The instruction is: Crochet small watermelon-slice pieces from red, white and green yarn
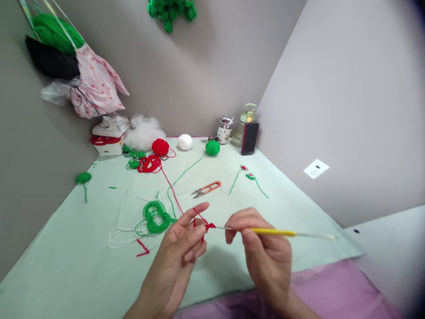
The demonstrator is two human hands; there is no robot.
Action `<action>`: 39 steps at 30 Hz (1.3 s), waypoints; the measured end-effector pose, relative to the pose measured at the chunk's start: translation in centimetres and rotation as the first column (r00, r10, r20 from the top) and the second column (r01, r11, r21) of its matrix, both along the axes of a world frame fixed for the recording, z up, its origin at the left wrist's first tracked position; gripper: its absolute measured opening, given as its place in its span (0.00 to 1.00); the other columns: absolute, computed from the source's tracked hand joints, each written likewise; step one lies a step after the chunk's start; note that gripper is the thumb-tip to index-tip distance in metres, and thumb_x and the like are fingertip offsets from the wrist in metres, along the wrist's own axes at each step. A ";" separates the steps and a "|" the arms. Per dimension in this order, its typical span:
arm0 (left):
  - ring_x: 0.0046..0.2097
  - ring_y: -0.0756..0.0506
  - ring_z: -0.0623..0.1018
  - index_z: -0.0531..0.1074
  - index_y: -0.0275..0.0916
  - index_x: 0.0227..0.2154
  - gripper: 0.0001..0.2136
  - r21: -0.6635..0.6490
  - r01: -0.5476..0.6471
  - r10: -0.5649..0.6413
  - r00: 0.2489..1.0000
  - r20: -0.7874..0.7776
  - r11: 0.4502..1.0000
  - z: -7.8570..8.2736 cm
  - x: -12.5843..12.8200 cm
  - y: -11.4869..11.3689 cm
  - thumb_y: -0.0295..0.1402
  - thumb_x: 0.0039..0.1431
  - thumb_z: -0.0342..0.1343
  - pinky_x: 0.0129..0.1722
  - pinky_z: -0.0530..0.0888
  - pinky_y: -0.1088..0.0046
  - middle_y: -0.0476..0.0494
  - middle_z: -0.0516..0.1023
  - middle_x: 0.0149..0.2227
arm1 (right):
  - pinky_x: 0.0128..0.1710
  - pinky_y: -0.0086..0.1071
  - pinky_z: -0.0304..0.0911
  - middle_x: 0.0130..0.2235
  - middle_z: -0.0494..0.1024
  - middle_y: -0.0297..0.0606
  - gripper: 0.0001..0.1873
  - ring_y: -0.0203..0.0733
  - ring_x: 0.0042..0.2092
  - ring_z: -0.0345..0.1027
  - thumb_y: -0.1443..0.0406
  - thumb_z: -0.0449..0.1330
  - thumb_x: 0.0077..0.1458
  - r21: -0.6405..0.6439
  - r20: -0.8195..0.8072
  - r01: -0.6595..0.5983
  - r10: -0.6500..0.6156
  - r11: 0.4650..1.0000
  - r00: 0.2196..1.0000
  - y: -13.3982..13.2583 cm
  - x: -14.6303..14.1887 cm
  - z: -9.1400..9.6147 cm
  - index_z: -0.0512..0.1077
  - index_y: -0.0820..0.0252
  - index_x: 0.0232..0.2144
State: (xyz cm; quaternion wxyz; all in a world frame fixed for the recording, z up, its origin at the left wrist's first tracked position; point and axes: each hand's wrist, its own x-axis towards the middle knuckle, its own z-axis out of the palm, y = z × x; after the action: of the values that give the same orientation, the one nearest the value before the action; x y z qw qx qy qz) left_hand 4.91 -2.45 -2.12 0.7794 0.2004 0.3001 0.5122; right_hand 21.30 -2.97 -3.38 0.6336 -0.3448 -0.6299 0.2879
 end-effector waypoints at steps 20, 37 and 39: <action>0.31 0.52 0.69 0.86 0.52 0.50 0.25 0.052 -0.072 0.082 0.967 -0.243 0.996 -1.0 0.6 -0.2 0.40 0.47 0.81 0.31 0.64 0.76 0.51 0.75 0.30 | 0.41 0.31 0.77 0.45 0.83 0.39 0.18 0.40 0.42 0.80 0.73 0.59 0.71 0.150 0.264 0.006 -0.046 0.989 0.963 -0.3 -0.3 0.2 0.81 0.48 0.54; 0.25 0.57 0.59 0.88 0.43 0.45 0.15 0.026 -0.023 0.026 0.994 -0.111 0.999 -0.2 -0.4 0.0 0.36 0.54 0.77 0.30 0.64 0.81 0.55 0.68 0.26 | 0.34 0.31 0.70 0.33 0.79 0.35 0.10 0.36 0.32 0.72 0.61 0.63 0.71 -0.128 -0.218 -0.134 0.104 0.983 0.970 0.3 0.5 0.6 0.85 0.53 0.40; 0.24 0.57 0.58 0.89 0.44 0.43 0.13 0.036 -0.034 0.038 0.994 -0.106 0.999 -0.1 -0.3 -0.1 0.36 0.55 0.77 0.29 0.63 0.81 0.55 0.69 0.27 | 0.30 0.30 0.68 0.32 0.78 0.35 0.10 0.34 0.29 0.71 0.59 0.65 0.69 -0.170 -0.339 -0.210 0.143 0.963 0.930 0.5 0.2 0.7 0.85 0.53 0.38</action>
State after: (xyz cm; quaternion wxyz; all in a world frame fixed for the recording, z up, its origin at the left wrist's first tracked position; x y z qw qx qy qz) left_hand 4.65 -2.55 -2.27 0.7493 0.2355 0.3360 0.5199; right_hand 21.51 -2.45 -2.67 0.6610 -0.2976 -0.5130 0.4596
